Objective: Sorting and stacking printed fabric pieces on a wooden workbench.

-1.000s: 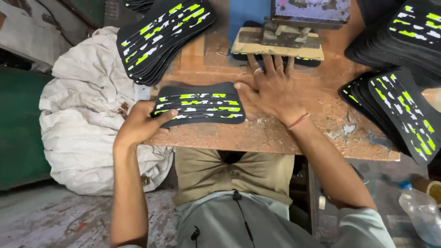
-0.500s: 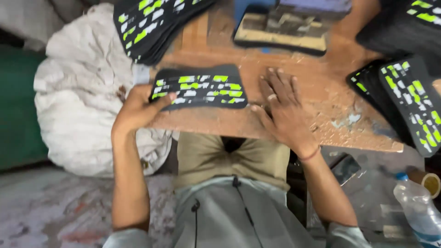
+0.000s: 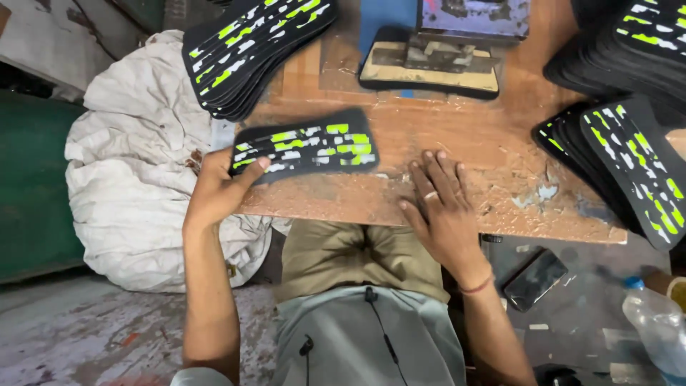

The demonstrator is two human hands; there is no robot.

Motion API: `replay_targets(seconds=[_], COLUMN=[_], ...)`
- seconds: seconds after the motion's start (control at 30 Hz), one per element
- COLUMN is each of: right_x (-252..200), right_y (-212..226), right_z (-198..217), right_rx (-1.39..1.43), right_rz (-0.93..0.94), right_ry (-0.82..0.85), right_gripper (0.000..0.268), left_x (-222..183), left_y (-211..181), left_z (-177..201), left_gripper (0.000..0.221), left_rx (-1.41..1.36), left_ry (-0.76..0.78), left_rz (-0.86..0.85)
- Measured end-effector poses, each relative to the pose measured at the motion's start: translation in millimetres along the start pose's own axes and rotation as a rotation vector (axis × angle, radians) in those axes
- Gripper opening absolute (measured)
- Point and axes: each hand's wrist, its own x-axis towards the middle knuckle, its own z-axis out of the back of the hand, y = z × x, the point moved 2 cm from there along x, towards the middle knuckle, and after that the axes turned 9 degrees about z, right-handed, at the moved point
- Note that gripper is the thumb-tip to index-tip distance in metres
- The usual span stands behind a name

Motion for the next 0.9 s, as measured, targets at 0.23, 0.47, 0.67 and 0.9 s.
replay_targets(seconds=[0.23,0.47,0.67,0.9], right_x=[-29.1,-63.3,-87.1,-36.0], right_y=[-105.1,-164.9,-221.2,-86.7], right_z=[118.3,137.8,124.8,67.6], right_rx=[-0.309,0.045,0.154,0.005], right_rz=[-0.211,-0.386,-0.353,-0.161], right_ry=[-0.175,-0.165,-0.144,-0.522], right_gripper=[0.051,0.045,0.035,0.014], left_x=[58.3,30.8,11.0,7.9], left_y=[-60.7,-115.6,-62.0,-64.1], left_z=[43.4,33.6,-31.0,-74.6], left_gripper=[0.024,0.063,0.035,0.045], left_rx=[-0.545,-0.363,-0.102,0.111], left_ry=[-0.292,-0.652,-0.375,-0.302], left_rz=[-0.181,-0.525,-0.535,-0.651])
